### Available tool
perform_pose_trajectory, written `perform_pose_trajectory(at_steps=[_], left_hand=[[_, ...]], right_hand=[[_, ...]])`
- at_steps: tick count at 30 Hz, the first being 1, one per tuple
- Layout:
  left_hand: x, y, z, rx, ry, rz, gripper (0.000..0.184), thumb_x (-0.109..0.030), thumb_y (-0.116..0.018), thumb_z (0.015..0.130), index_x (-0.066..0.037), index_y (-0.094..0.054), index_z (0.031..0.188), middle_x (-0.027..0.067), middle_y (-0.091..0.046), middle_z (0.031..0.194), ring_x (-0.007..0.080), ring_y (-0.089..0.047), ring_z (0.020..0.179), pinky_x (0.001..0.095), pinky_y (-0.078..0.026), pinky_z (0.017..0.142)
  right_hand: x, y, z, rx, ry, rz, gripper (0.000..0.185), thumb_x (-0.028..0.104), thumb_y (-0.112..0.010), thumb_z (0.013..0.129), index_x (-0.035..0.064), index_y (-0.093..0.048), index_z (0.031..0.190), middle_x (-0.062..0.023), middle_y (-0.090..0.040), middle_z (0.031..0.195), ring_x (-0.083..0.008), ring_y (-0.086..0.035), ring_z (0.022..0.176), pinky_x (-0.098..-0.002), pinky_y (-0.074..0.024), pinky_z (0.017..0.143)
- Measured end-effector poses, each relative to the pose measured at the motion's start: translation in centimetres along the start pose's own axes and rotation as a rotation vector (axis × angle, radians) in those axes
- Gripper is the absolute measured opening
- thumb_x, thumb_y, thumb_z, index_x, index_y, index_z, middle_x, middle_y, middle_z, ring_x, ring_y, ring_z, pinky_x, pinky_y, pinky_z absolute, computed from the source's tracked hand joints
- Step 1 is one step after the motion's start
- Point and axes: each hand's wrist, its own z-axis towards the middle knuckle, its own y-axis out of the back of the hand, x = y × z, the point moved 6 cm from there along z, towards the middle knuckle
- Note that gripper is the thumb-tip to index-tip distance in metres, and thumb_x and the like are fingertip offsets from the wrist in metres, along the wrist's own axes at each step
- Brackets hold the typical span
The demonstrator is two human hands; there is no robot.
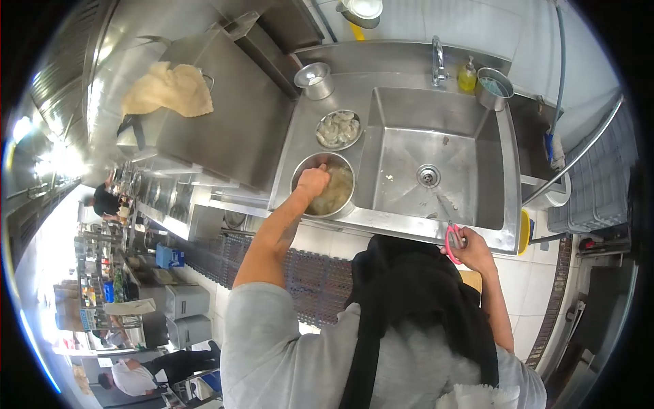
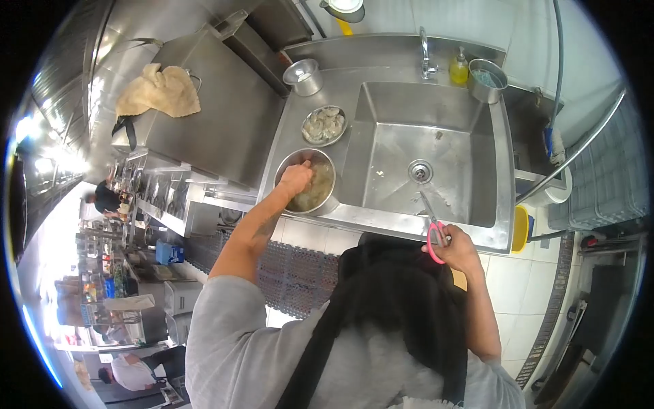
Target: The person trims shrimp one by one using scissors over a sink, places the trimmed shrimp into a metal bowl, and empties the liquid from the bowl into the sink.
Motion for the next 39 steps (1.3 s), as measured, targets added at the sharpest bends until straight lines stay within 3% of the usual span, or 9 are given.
perform_pose_trajectory(at_steps=[5, 8, 11, 13, 16, 19, 25, 29, 39], left_hand=[[2.7, 0.3, -0.1, -0.020, 0.079, -0.106, 0.020, -0.013, -0.067, 0.087, -0.001, -0.077, 0.098, 0.0222, -0.071, 0.116, 0.0350, -0.073, 0.098, 0.0432, -0.059, 0.086], [2.1, 10.1, -4.4, -0.119, 0.096, -0.366, 0.030, -0.020, -0.075, 0.087, 0.005, -0.074, 0.104, 0.0250, -0.073, 0.106, 0.0367, -0.072, 0.092, 0.0403, -0.059, 0.084], [0.3, 17.6, -5.5, -0.199, 0.107, -0.571, 0.038, -0.028, -0.078, 0.089, 0.004, -0.072, 0.109, 0.0196, -0.074, 0.098, 0.0281, -0.073, 0.081, 0.0358, -0.059, 0.079], [-2.1, 19.7, -4.4, -0.252, 0.116, -1.377, 0.034, -0.027, -0.080, 0.089, 0.002, -0.072, 0.106, 0.0098, -0.071, 0.087, 0.0163, -0.070, 0.073, 0.0310, -0.056, 0.069], [-10.4, 24.3, -0.6, -0.396, 0.079, -1.465, 0.033, -0.026, -0.080, 0.091, 0.002, -0.071, 0.109, 0.0028, -0.067, 0.082, 0.0098, -0.068, 0.073, 0.0271, -0.053, 0.062], [-16.2, 22.2, 7.0, -0.411, -0.050, -1.218, 0.034, -0.022, -0.080, 0.091, 0.003, -0.069, 0.112, 0.0044, -0.067, 0.086, 0.0125, -0.069, 0.073, 0.0246, -0.052, 0.060], [-23.6, 19.3, 8.9, -0.230, -0.103, -1.802, 0.019, -0.015, -0.072, 0.097, 0.001, -0.072, 0.107, 0.0055, -0.072, 0.093, 0.0121, -0.069, 0.079, 0.0247, -0.055, 0.069], [-25.1, 19.0, 8.5, -0.240, -0.180, -1.771, 0.016, -0.015, -0.072, 0.096, 0.001, -0.073, 0.100, 0.0053, -0.072, 0.093, 0.0118, -0.071, 0.078, 0.0290, -0.055, 0.067], [-25.1, 21.1, 5.5, -0.523, -0.307, -0.873, 0.017, -0.007, -0.072, 0.089, 0.003, -0.074, 0.103, 0.0160, -0.071, 0.095, 0.0259, -0.074, 0.080, 0.0341, -0.055, 0.072]], right_hand=[[-1.3, 0.7, -0.7, -0.026, -0.028, 0.035, 0.064, 0.045, -0.095, 0.066, -0.0006, -0.066, 0.101, -0.0152, -0.069, 0.085, -0.0281, -0.067, 0.076, -0.0381, -0.0522, 0.072], [-2.2, 0.6, -0.8, -0.034, -0.038, 0.041, 0.065, 0.044, -0.095, 0.066, -0.0008, -0.066, 0.102, -0.0150, -0.069, 0.084, -0.0277, -0.067, 0.075, -0.0382, -0.0520, 0.071], [-1.9, 1.1, -0.6, -0.031, -0.006, 0.079, 0.060, 0.044, -0.094, 0.068, -0.0005, -0.067, 0.099, -0.0145, -0.067, 0.082, -0.0267, -0.064, 0.075, -0.0377, -0.0508, 0.073], [-1.1, 2.0, -0.3, -0.010, 0.057, 0.155, 0.055, 0.042, -0.091, 0.071, 0.0014, -0.069, 0.101, -0.0121, -0.066, 0.083, -0.0230, -0.063, 0.079, -0.0365, -0.0488, 0.075], [-0.3, 2.6, 1.2, -0.012, 0.182, 0.363, 0.050, 0.036, -0.088, 0.077, 0.0020, -0.070, 0.110, -0.0075, -0.068, 0.091, -0.0177, -0.061, 0.086, -0.0343, -0.0478, 0.080], [2.9, 5.0, 0.6, 0.034, 0.241, 0.539, 0.052, 0.032, -0.083, 0.085, 0.0004, -0.066, 0.122, -0.0112, -0.068, 0.115, -0.0178, -0.063, 0.097, -0.0327, -0.0496, 0.087], [4.4, 3.7, 1.5, 0.016, 0.318, 0.908, 0.052, 0.045, -0.080, 0.088, -0.0002, -0.067, 0.110, -0.0092, -0.065, 0.097, -0.0129, -0.061, 0.091, -0.0292, -0.0487, 0.077], [2.8, 1.6, 3.5, -0.041, 0.282, 0.731, 0.066, 0.060, -0.081, 0.079, -0.0005, -0.065, 0.098, -0.0080, -0.060, 0.081, -0.0159, -0.058, 0.077, -0.0312, -0.0452, 0.070], [4.4, 4.8, 1.9, -0.132, 0.160, 0.297, 0.074, 0.068, -0.081, 0.072, -0.0011, -0.065, 0.094, -0.0126, -0.061, 0.079, -0.0237, -0.060, 0.075, -0.0366, -0.0462, 0.070]])
